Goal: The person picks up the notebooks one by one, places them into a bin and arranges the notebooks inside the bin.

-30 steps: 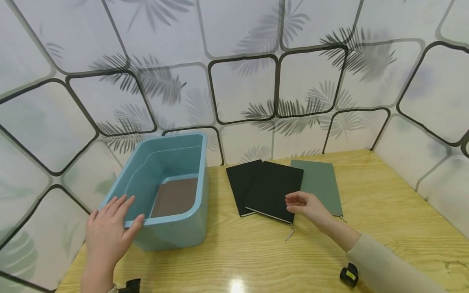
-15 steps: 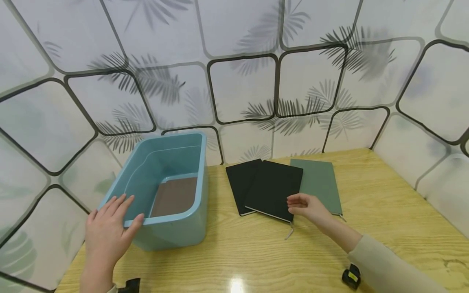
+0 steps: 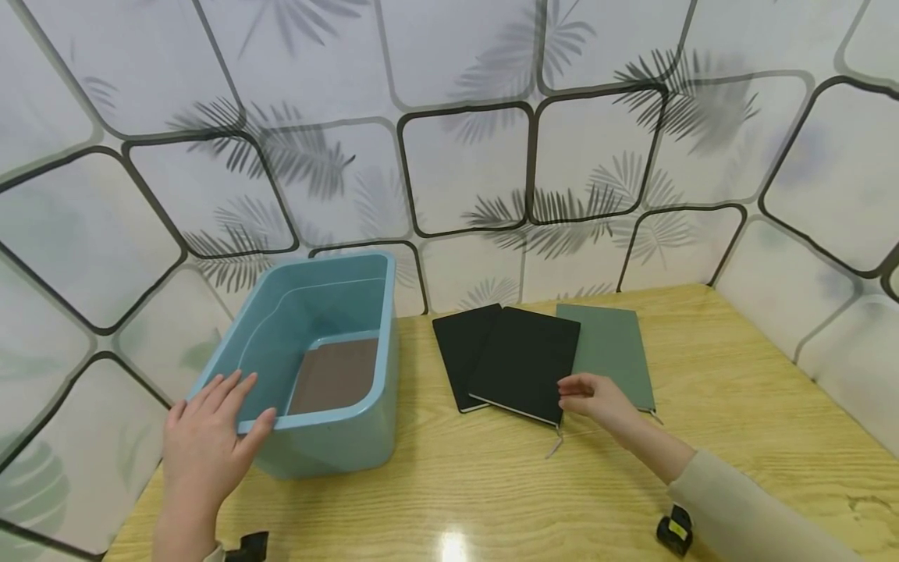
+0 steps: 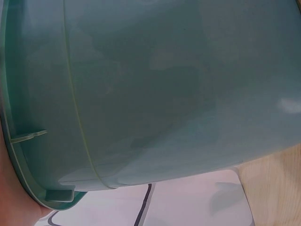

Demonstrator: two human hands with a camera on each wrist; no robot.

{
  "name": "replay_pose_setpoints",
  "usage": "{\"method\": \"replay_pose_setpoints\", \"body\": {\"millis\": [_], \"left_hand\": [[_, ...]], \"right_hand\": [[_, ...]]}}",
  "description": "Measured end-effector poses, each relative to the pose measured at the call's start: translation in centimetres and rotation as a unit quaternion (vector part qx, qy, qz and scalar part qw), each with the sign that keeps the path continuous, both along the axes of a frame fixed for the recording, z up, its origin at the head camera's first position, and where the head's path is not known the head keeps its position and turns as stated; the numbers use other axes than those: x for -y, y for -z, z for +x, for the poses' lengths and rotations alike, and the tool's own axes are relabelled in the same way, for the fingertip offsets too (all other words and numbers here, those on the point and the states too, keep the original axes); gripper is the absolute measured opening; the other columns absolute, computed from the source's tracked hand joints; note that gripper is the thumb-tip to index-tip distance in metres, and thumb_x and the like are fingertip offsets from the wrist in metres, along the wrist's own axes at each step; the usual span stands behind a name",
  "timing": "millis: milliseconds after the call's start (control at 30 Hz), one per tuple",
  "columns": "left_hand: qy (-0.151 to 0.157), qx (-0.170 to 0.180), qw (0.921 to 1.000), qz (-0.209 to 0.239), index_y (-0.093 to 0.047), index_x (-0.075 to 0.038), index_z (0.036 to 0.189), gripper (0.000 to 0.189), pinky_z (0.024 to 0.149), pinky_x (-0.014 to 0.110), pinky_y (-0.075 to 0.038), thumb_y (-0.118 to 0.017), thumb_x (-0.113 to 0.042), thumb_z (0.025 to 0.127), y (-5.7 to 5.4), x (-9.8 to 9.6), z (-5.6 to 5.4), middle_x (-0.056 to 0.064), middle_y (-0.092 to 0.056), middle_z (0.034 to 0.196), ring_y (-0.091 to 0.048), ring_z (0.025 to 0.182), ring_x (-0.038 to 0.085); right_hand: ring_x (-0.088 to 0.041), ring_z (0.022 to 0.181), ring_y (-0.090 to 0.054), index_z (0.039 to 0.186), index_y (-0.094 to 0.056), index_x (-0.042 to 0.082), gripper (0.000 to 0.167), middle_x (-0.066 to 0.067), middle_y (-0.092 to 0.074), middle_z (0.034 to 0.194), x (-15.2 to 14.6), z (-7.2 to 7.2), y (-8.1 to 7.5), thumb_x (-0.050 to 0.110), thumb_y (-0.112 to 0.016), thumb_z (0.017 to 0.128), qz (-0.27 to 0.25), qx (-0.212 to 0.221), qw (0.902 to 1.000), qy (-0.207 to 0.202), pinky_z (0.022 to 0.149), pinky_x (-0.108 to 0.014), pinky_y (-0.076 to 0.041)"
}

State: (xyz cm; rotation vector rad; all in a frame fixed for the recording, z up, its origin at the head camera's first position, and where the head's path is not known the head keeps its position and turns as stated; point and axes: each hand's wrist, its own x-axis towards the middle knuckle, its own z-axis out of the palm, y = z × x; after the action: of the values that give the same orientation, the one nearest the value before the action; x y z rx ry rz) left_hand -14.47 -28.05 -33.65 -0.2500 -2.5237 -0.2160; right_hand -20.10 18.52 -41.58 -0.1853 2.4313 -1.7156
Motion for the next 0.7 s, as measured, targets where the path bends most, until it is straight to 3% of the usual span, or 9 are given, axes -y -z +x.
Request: {"method": "replay_pose_setpoints", "body": {"millis": [700], "left_hand": [[-0.005, 0.014, 0.9999, -0.004, -0.054, -0.002, 0.118, 0.053, 0.086, 0.062, -0.023, -0.05, -0.043, 0.086, -0.05, -0.03, -0.04, 0.022, -0.05, 0.119, -0.041, 0.111, 0.039]], "right_hand": [[-0.035, 0.102, -0.05, 0.119, -0.045, -0.011, 0.042, -0.026, -0.05, 0.114, -0.56, -0.13, 0.37, 0.008, -0.058, 0.083, 0.035, 0.043, 0.9983, 0.015, 0.075, -0.037, -0.049]]}}
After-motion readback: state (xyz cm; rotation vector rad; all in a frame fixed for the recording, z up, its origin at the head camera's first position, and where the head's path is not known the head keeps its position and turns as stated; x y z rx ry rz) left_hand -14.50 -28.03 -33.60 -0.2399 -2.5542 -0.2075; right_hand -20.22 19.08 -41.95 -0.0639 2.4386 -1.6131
